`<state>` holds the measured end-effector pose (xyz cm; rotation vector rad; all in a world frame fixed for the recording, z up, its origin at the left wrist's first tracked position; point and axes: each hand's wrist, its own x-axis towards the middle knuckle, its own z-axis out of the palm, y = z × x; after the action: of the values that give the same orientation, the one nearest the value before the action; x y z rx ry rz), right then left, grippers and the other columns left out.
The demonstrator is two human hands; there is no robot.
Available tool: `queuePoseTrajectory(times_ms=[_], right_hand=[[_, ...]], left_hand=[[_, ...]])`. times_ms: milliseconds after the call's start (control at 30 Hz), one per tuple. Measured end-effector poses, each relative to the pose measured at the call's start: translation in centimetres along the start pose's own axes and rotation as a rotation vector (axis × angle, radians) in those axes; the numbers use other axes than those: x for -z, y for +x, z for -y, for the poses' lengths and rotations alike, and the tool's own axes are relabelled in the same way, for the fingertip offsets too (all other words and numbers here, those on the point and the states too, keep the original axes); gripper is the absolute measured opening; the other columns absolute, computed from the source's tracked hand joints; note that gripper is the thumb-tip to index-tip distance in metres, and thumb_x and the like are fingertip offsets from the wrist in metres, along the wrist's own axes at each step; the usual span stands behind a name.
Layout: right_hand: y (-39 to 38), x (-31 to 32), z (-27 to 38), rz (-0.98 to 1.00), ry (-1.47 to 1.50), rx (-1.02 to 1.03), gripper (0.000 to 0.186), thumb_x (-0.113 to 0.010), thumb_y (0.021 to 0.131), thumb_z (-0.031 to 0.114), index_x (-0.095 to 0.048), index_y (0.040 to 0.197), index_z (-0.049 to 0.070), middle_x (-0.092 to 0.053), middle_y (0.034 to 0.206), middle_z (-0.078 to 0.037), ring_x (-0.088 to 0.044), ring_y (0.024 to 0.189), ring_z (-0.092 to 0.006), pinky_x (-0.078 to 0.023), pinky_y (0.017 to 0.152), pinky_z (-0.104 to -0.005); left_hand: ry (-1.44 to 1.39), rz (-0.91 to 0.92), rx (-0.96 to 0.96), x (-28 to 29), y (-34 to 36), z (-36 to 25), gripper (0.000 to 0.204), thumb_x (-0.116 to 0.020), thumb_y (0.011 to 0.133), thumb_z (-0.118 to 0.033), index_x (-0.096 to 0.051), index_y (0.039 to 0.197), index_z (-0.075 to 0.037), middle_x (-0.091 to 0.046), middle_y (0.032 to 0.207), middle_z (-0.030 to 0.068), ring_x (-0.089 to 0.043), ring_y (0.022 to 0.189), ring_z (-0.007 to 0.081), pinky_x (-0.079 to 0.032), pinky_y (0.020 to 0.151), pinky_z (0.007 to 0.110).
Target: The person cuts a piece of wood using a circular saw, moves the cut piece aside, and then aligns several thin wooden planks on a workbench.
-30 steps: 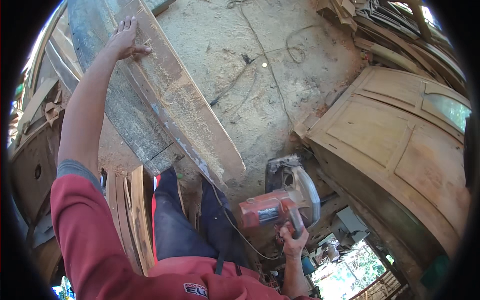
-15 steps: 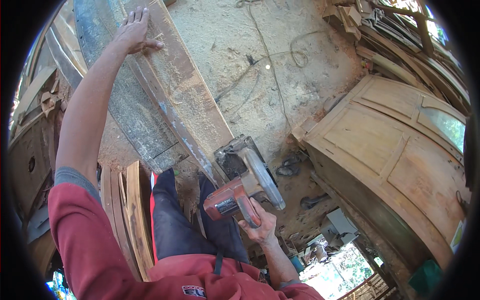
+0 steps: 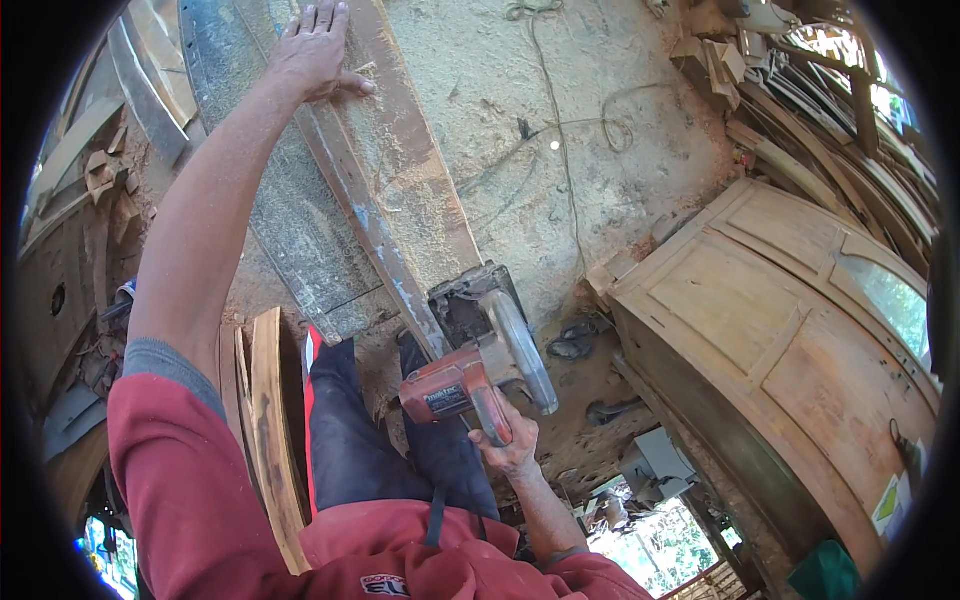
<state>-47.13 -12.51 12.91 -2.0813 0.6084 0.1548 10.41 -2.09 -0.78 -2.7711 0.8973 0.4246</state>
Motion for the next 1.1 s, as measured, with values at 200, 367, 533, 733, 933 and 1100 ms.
queuePoseTrajectory(times_ms=[200, 367, 533, 733, 933, 1100], right_hand=[[0.9, -0.2, 0.1, -0.014, 0.019, 0.033, 0.080, -0.085, 0.080, 0.042, -0.056, 0.135, -0.008, -0.073, 0.111, -0.021, -0.076, 0.087, -0.0299, -0.060, 0.075, -0.0357], [1.9, -0.6, 0.9, 0.008, 0.055, -0.008, 0.082, -0.085, 0.080, 0.043, -0.055, 0.136, -0.009, -0.073, 0.112, -0.021, -0.076, 0.087, -0.0299, -0.060, 0.075, -0.0355], [3.4, -0.2, 1.6, 0.020, 0.044, 0.008, 0.084, -0.087, 0.078, 0.042, -0.054, 0.136, -0.009, -0.072, 0.114, -0.022, -0.076, 0.090, -0.0299, -0.060, 0.076, -0.0353], [5.3, -0.2, 2.5, 0.062, 0.075, 0.014, 0.084, -0.087, 0.079, 0.041, -0.053, 0.137, -0.010, -0.071, 0.116, -0.023, -0.075, 0.096, -0.0301, -0.059, 0.079, -0.0354], [7.6, -0.7, 4.3, 0.088, 0.113, -0.003, 0.087, -0.085, 0.081, 0.048, -0.053, 0.138, -0.009, -0.072, 0.113, -0.021, -0.074, 0.093, -0.0276, -0.058, 0.077, -0.0353], [9.0, -1.0, 4.6, 0.105, 0.097, -0.029, 0.091, -0.083, 0.080, 0.053, -0.052, 0.141, -0.008, -0.072, 0.097, -0.014, -0.071, 0.078, -0.0202, -0.057, 0.072, -0.0328]], left_hand=[[0.003, -0.048, -0.041, 0.5, -0.3, -0.4, 0.140, -0.072, 0.064, -0.082, -0.020, 0.155, 0.010, -0.026, 0.161, 0.0315, -0.024, 0.151, 0.0461, -0.018, 0.125, 0.052], [0.016, -0.048, -0.033, -0.4, 0.3, 0.2, 0.136, -0.069, 0.067, -0.082, -0.022, 0.155, 0.010, -0.029, 0.160, 0.0319, -0.026, 0.150, 0.0459, -0.020, 0.124, 0.052], [-0.008, -0.032, -0.033, 0.3, 0.2, -1.6, 0.134, -0.071, 0.069, -0.079, -0.021, 0.155, 0.010, -0.027, 0.161, 0.0297, -0.023, 0.152, 0.0451, -0.019, 0.124, 0.052], [-0.085, -0.083, -0.019, 0.2, 0.3, -1.6, 0.134, -0.076, 0.068, -0.073, -0.019, 0.157, 0.009, -0.023, 0.164, 0.0276, -0.019, 0.154, 0.0426, -0.017, 0.125, 0.050], [-0.017, 0.078, 0.039, 3.1, -1.0, -1.4, 0.137, -0.081, 0.064, -0.071, -0.018, 0.157, 0.008, -0.023, 0.164, 0.0269, -0.020, 0.154, 0.0410, -0.016, 0.126, 0.049], [-0.047, 0.045, 0.025, 2.9, -1.0, -1.5, 0.138, -0.081, 0.063, -0.073, -0.019, 0.157, 0.007, -0.023, 0.164, 0.0271, -0.021, 0.154, 0.0411, -0.017, 0.125, 0.050]])
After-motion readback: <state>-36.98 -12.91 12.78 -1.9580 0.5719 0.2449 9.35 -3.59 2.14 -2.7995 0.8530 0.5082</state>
